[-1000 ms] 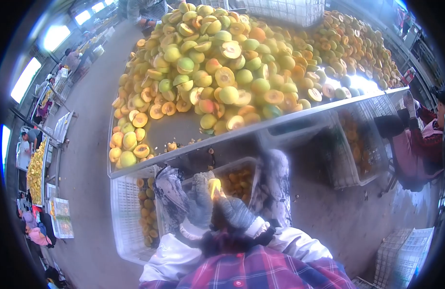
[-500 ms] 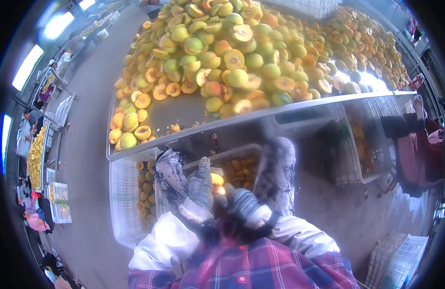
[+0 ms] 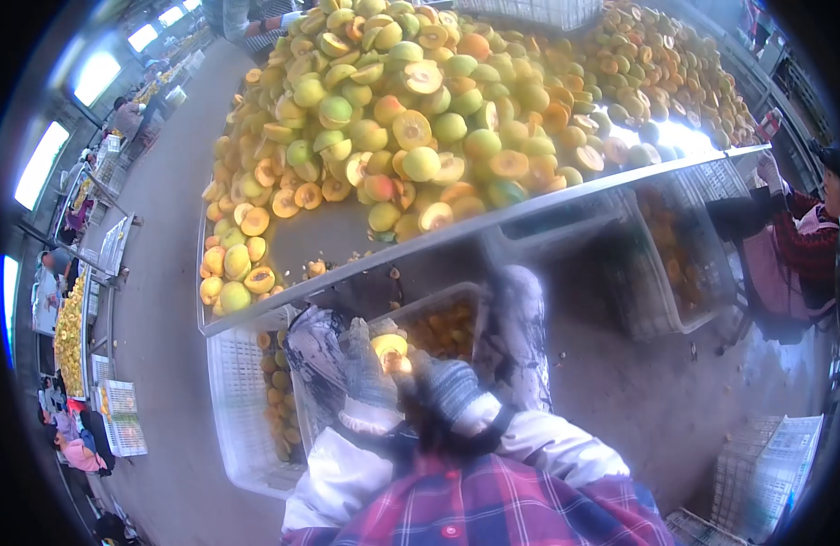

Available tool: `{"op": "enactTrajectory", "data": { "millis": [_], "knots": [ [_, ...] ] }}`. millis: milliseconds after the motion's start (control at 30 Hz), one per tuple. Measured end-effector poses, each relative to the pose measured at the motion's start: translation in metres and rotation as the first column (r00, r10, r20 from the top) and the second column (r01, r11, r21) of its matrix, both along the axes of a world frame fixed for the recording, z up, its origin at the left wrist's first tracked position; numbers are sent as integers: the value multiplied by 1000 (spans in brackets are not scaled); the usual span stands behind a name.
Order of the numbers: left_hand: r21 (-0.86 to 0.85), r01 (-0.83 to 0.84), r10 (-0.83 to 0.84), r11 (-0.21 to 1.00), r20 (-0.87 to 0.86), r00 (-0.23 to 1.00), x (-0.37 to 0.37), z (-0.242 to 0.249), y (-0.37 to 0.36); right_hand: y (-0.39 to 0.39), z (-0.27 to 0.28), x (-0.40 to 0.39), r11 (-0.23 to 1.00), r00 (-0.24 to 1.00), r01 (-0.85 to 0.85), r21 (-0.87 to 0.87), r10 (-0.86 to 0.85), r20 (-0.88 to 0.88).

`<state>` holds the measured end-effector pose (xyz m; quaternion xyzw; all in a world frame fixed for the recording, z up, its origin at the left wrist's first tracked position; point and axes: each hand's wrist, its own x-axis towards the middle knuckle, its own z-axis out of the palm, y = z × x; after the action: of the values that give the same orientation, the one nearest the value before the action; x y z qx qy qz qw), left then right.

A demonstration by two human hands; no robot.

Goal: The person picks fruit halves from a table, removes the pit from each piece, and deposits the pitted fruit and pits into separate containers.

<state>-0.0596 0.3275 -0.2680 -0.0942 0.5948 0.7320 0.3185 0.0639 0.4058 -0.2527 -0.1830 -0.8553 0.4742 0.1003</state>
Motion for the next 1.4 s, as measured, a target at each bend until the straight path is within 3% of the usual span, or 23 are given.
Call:
{"op": "enactTrajectory", "data": {
  "millis": [67,100,233,300,333,400,500,567,600,700,800,867,1000,1067,1133,1233,1333,1400],
  "knots": [
    [56,-24,26,998,-29,999,7,21,8,-14,-33,0,996,993,91,-15,-90,75],
    [50,-59,58,997,23,998,8,24,8,-8,-7,3,993,999,45,109,-46,10],
    [112,-105,96,988,80,992,24,35,5,-7,-13,5,959,997,-51,279,65,-41],
    [178,-83,52,981,173,983,16,13,-8,-4,-7,3,1000,999,25,7,-24,-35],
    [236,-64,-1,970,265,964,10,3,-9,1,7,2,1000,999,26,8,-25,-39],
    [206,-67,23,976,213,977,9,0,-7,9,30,7,972,994,-57,229,77,-79],
    [236,-113,84,965,127,988,14,32,6,5,12,12,962,979,-120,245,155,-131],
    [246,-165,103,955,247,964,14,40,9,-1,12,11,988,993,-60,139,74,-94],
    [245,-161,100,956,245,964,15,38,10,-3,13,9,999,999,11,38,-9,-45],
    [224,-146,98,964,212,972,18,32,10,-10,-12,8,998,997,43,-44,-46,-66],
    [282,-121,72,952,179,981,27,37,15,-23,-46,-3,992,982,71,104,-51,-181],
    [143,-187,201,972,-85,976,35,37,20,-22,-42,-4,993,976,83,85,-64,-208],
    [147,-179,199,973,-129,972,37,38,24,-28,-43,-9,988,947,148,34,-132,-292],
    [56,-151,158,987,-174,972,33,34,23,-29,-42,-8,987,944,154,41,-135,-300],
    [86,-136,150,987,-181,972,32,22,19,-30,-41,-8,986,942,157,48,-135,-307],
    [127,-123,141,984,-137,980,34,23,17,-32,-46,-6,980,975,160,116,-139,-172],
    [122,-89,98,989,-70,993,29,22,15,-23,-47,0,999,976,42,-9,-43,-214],
    [105,-53,58,993,-52,997,27,16,13,-22,-39,4,1000,993,12,-16,-14,-117]
  ]
}}
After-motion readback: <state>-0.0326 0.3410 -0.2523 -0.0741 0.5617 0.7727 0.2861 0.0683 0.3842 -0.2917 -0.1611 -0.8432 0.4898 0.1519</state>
